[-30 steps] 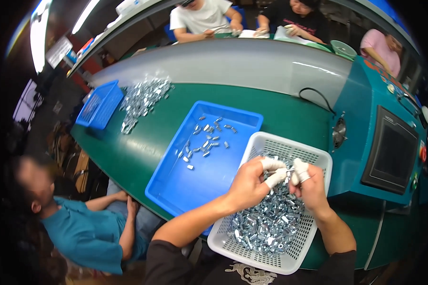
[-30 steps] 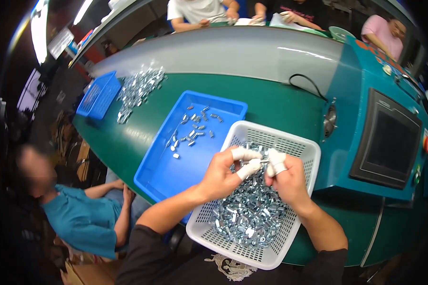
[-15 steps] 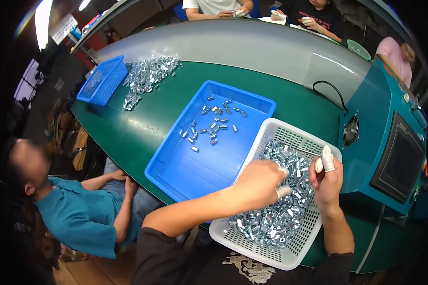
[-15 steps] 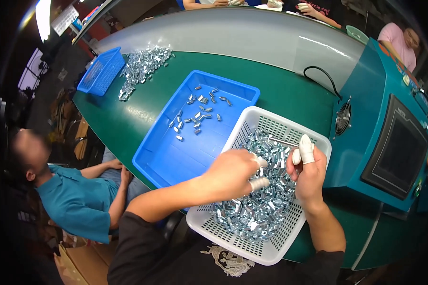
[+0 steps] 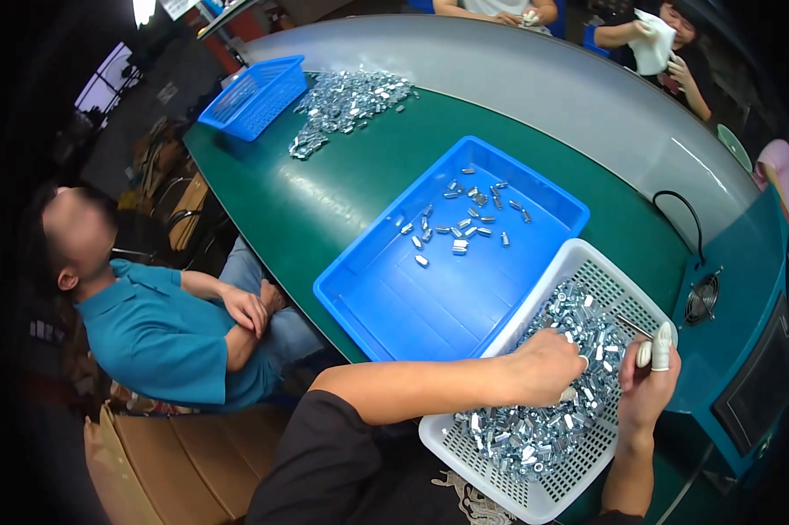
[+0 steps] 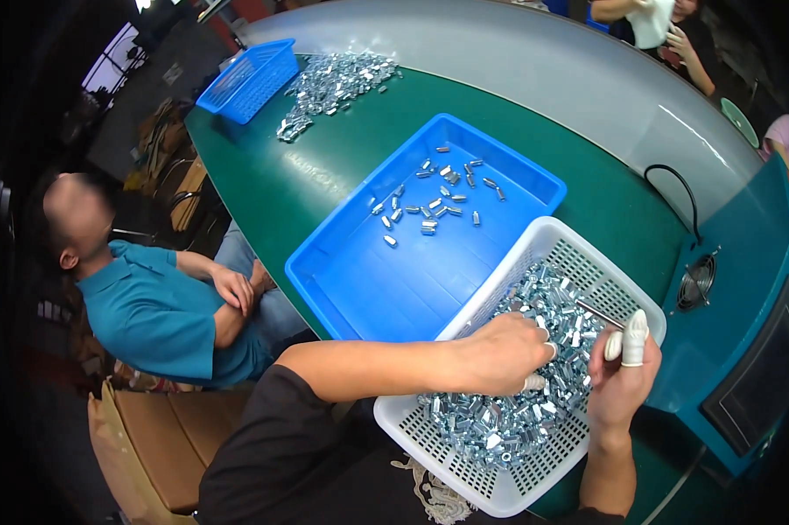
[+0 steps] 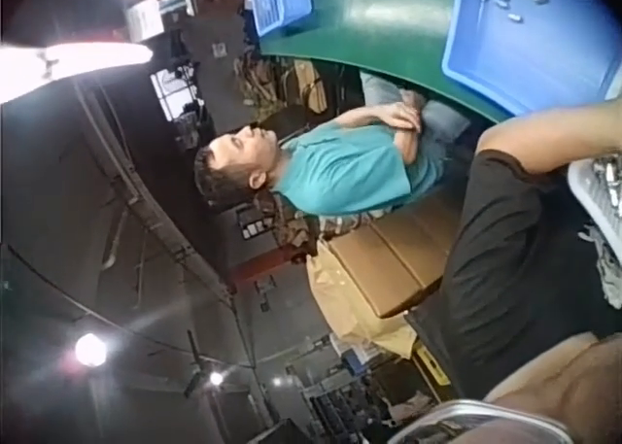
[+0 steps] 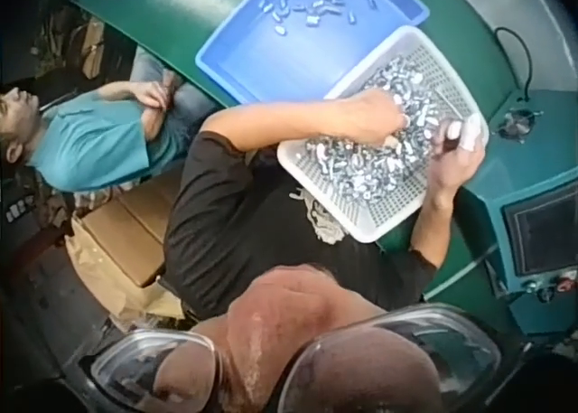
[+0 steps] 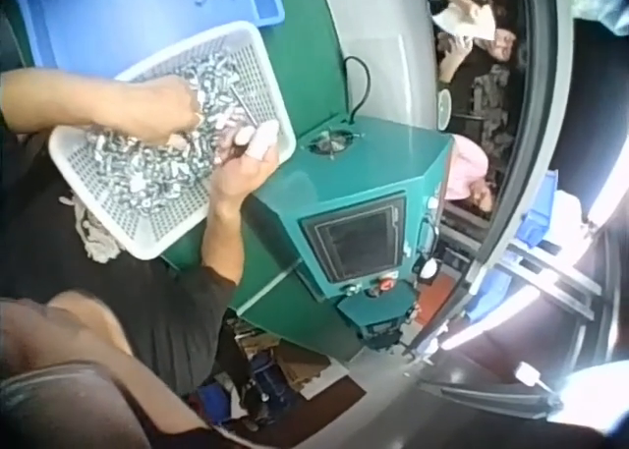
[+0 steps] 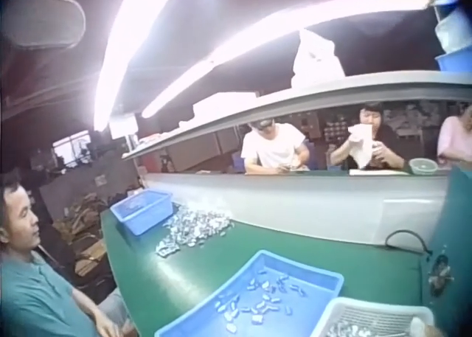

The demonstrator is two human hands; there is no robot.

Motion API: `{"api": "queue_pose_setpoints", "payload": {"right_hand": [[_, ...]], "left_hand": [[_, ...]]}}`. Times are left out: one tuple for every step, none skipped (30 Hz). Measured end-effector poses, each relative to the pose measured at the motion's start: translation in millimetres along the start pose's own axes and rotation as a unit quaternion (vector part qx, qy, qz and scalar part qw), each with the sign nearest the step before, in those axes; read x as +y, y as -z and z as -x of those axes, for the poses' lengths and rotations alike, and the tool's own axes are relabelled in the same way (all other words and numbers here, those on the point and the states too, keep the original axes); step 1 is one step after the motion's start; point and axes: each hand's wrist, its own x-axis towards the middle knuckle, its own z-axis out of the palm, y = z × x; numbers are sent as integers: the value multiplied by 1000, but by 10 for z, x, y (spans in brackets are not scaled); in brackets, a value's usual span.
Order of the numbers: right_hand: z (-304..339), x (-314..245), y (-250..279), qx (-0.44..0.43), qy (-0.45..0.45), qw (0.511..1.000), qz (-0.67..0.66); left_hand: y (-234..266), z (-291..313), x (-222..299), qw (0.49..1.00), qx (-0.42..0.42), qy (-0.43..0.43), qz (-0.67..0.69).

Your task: Sorting and inspecting small metal components from a white mesh basket into a blue plastic tray.

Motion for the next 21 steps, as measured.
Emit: {"api": "queue_pose_setpoints", "payload": {"right_hand": [[-7,18,-12,-3,0,1000,0],[3,32,6,7,-6,1000,-3],[6,51,11,16,-12,1000,-6],[6,37,27,22,-20,1000,-1],[4,10,34,17,-9,1000,-6],[2,-18,35,22,-7,1000,-7],[-1,-37,30,29,-3,1000,-8],[-11,-41,32,29,-5,1000,-6],[-17,-34,17,22,-1,1000,-7],[-21,-30,0,23,-5,1000,-6],[-17,-37,-13,24,-9,1000,-3],[-9,-57,-41,32,-18,999,2],[-23,-62,-45,31,-12,999,3],[-20,-57,-36,24,-2,1000,-1],[-16,-53,-26,16,9,1000,-6],[-9,-50,-12,11,4,1000,-4],[-9,-47,-66,23,4,1000,8],[-19,-45,-68,18,4,1000,5],[-20,-30,-60,12,3,1000,2],[-11,-24,-49,8,9,1000,7],[-1,-47,-46,0,17,1000,6]], "left_hand": [[16,19,-13,1000,-6,-1,15],[49,35,12,1000,-19,11,15],[37,33,4,999,-13,27,15],[2,2,-3,1000,-11,6,14],[-10,-18,-3,1000,-9,-14,11],[51,-16,26,999,-30,-7,13],[107,-22,48,999,-51,-2,14],[-18,-63,-16,1000,-21,-9,9],[-48,-52,-43,1000,-15,-6,5],[-68,-51,-63,999,13,-15,29],[-72,-40,-54,997,40,-26,54],[-67,-29,-49,998,43,-18,53],[-46,-35,-50,997,47,-21,50],[71,13,4,999,15,4,34],[146,36,46,999,-16,29,16],[91,50,45,999,-6,34,6],[10,31,-5,1000,1,26,1],[-31,36,-6,1000,11,22,-1],[-59,21,-10,1000,22,18,-3],[-25,39,19,1000,0,25,-1],[-6,42,38,1000,9,27,-7]]}}
